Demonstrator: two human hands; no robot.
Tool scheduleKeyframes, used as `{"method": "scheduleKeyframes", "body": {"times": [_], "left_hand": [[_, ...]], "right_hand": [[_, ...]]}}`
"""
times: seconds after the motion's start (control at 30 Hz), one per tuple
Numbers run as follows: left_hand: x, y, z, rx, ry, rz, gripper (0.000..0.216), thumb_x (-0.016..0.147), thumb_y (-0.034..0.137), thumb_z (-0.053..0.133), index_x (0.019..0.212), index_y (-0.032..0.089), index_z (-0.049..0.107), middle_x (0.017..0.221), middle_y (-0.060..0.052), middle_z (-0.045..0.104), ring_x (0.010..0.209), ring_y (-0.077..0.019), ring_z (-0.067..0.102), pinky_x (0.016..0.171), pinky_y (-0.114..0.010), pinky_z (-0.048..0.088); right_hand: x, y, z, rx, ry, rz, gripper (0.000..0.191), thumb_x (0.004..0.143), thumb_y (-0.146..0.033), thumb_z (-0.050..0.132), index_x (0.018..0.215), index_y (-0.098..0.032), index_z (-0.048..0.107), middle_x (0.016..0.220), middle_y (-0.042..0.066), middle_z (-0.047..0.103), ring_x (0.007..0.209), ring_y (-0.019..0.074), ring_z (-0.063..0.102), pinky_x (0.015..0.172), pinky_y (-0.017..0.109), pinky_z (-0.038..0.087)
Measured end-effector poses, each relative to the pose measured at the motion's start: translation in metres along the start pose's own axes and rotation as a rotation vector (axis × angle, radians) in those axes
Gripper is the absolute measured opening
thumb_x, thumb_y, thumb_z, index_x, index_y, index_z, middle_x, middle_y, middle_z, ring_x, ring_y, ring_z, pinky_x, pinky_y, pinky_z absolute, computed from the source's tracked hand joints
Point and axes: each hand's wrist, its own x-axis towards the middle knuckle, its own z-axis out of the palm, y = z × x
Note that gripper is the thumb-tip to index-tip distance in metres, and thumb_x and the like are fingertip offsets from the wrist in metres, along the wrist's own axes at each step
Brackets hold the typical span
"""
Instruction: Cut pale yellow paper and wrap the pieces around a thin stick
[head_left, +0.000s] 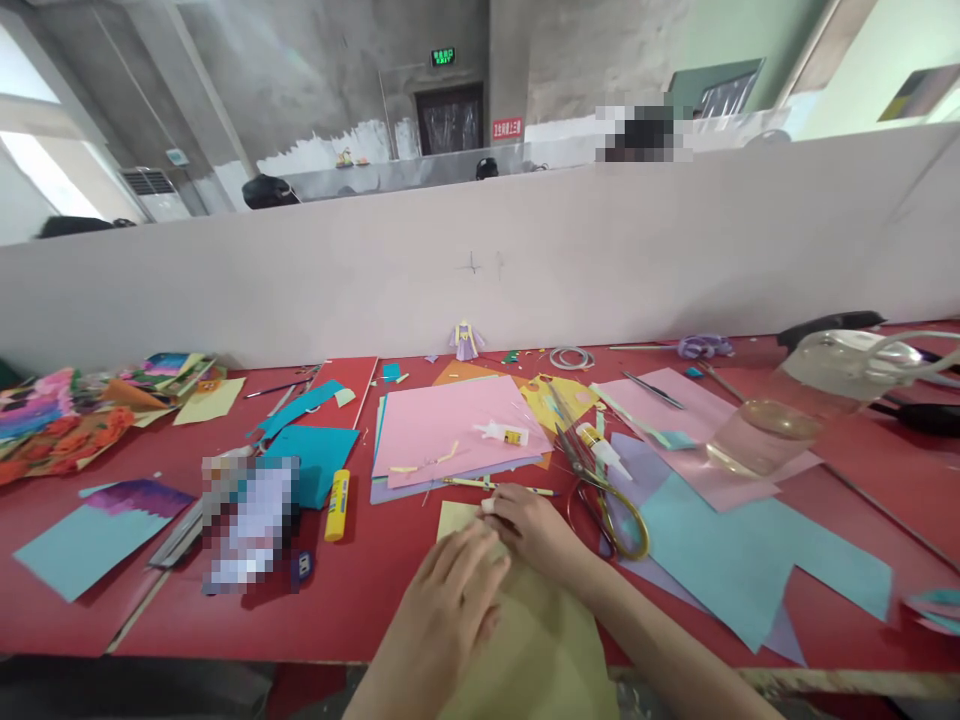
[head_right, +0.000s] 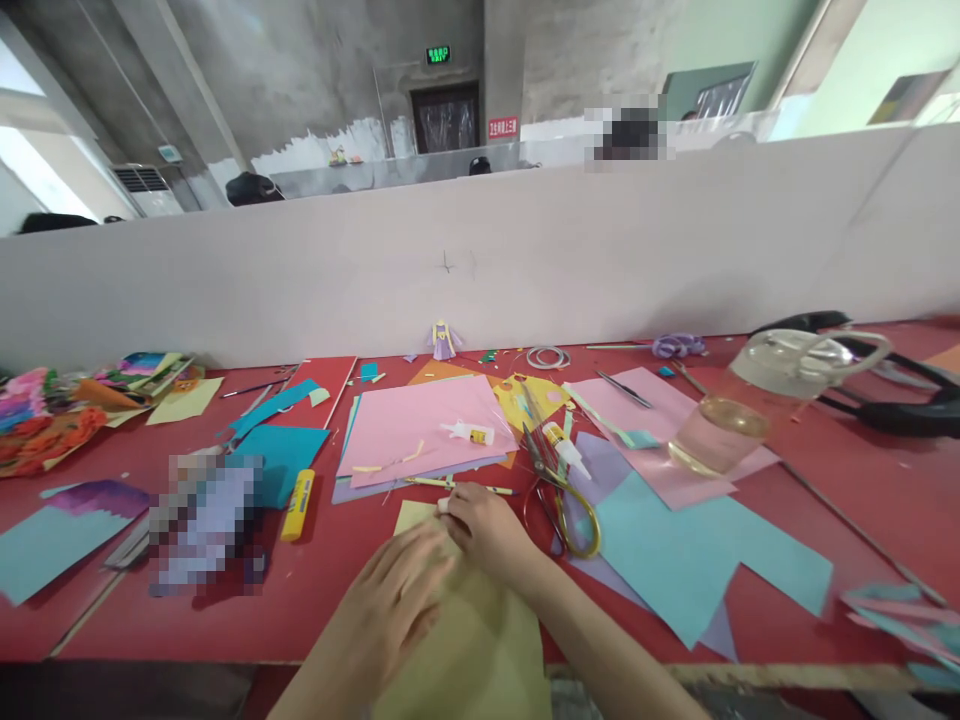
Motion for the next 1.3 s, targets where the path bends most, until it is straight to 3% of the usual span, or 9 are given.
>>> {"method": "scheduleKeyframes", "body": {"times": [0.2,0.33,0.53,0.6,0.77,0.93,1.1,1.17,1.3], "left_hand": [[0.007,-0.025,0.044,0.085,-0.116,-0.125,0.061,0.097,0.048,0.046,0.152,0.025,0.031,0.157,-0.012,0.035,0.143,-0.0323,0.036,0.109,-0.051,0.044],[0.001,-0.027,0.047,0.065,-0.105,-0.225,0.059,0.097,0.051,0.046,0.151,0.033,0.034,0.161,-0.01,0.026,0.146,-0.0335,0.029,0.112,-0.053,0.04],[0.009,-0.045,0.041,-0.026,-0.109,-0.292,0.054,0.093,0.056,0.05,0.145,0.042,0.042,0.16,-0.006,0.03,0.146,-0.033,0.03,0.112,-0.055,0.038],[0.01,-0.049,0.04,-0.054,-0.112,-0.295,0.052,0.093,0.055,0.051,0.143,0.041,0.046,0.159,-0.006,0.032,0.146,-0.0325,0.03,0.112,-0.055,0.038],[0.007,-0.048,0.042,-0.154,-0.087,-0.318,0.049,0.091,0.053,0.056,0.137,0.035,0.054,0.152,-0.005,0.043,0.142,-0.0296,0.036,0.115,-0.055,0.034],[0.003,-0.05,0.043,-0.311,-0.053,-0.358,0.051,0.089,0.049,0.062,0.135,0.028,0.056,0.148,-0.006,0.047,0.135,-0.0295,0.044,0.111,-0.05,0.041],[0.0,-0.054,0.044,-0.416,0.017,-0.439,0.047,0.088,0.038,0.066,0.133,0.03,0.058,0.14,-0.008,0.051,0.127,-0.0277,0.05,0.106,-0.047,0.045],[0.001,-0.055,0.044,-0.393,0.021,-0.458,0.044,0.085,0.035,0.069,0.128,0.029,0.061,0.132,-0.007,0.057,0.122,-0.0282,0.051,0.104,-0.048,0.045],[0.003,-0.053,0.04,-0.369,-0.011,-0.44,0.034,0.084,0.031,0.071,0.117,0.028,0.065,0.123,-0.004,0.063,0.115,-0.028,0.052,0.1,-0.049,0.046]], "right_hand": [[0.0,0.0,-0.001,-0.025,-0.02,0.026,0.015,0.092,-0.012,0.056,0.088,-0.018,0.069,0.089,0.004,0.067,0.083,0.0176,0.062,0.074,0.027,0.048],[-0.001,-0.002,-0.002,-0.046,-0.02,0.019,0.014,0.092,-0.013,0.056,0.091,-0.018,0.069,0.09,0.004,0.067,0.085,0.0181,0.062,0.075,0.028,0.048],[-0.002,-0.004,-0.005,-0.151,-0.002,0.013,0.013,0.094,-0.016,0.055,0.091,-0.018,0.067,0.09,0.005,0.066,0.085,0.019,0.062,0.073,0.029,0.049],[-0.009,-0.001,-0.014,-0.233,0.07,0.049,0.014,0.094,-0.016,0.053,0.09,-0.018,0.067,0.091,0.006,0.067,0.086,0.0203,0.063,0.076,0.031,0.05],[-0.057,0.015,-0.045,-0.558,0.435,0.296,0.018,0.096,-0.022,0.048,0.103,-0.017,0.065,0.106,0.011,0.068,0.1,0.0278,0.062,0.086,0.039,0.048],[-0.089,0.014,-0.063,-0.731,0.133,0.539,0.024,0.093,-0.023,0.052,0.115,-0.017,0.058,0.099,0.011,0.069,0.085,0.0293,0.067,0.069,0.037,0.044],[-0.068,0.008,-0.084,-0.615,-0.16,0.605,0.028,0.082,-0.01,0.049,0.109,-0.013,0.056,0.088,0.012,0.071,0.073,0.0262,0.068,0.058,0.031,0.032],[-0.063,0.012,-0.092,-0.484,-0.165,0.611,0.033,0.08,-0.013,0.05,0.112,-0.013,0.053,0.079,0.008,0.069,0.069,0.0246,0.066,0.056,0.029,0.031],[-0.072,0.024,-0.103,-0.101,0.008,0.642,0.051,0.078,-0.024,0.057,0.128,-0.021,0.045,0.081,0.003,0.067,0.069,0.0206,0.065,0.062,0.029,0.042]]}}
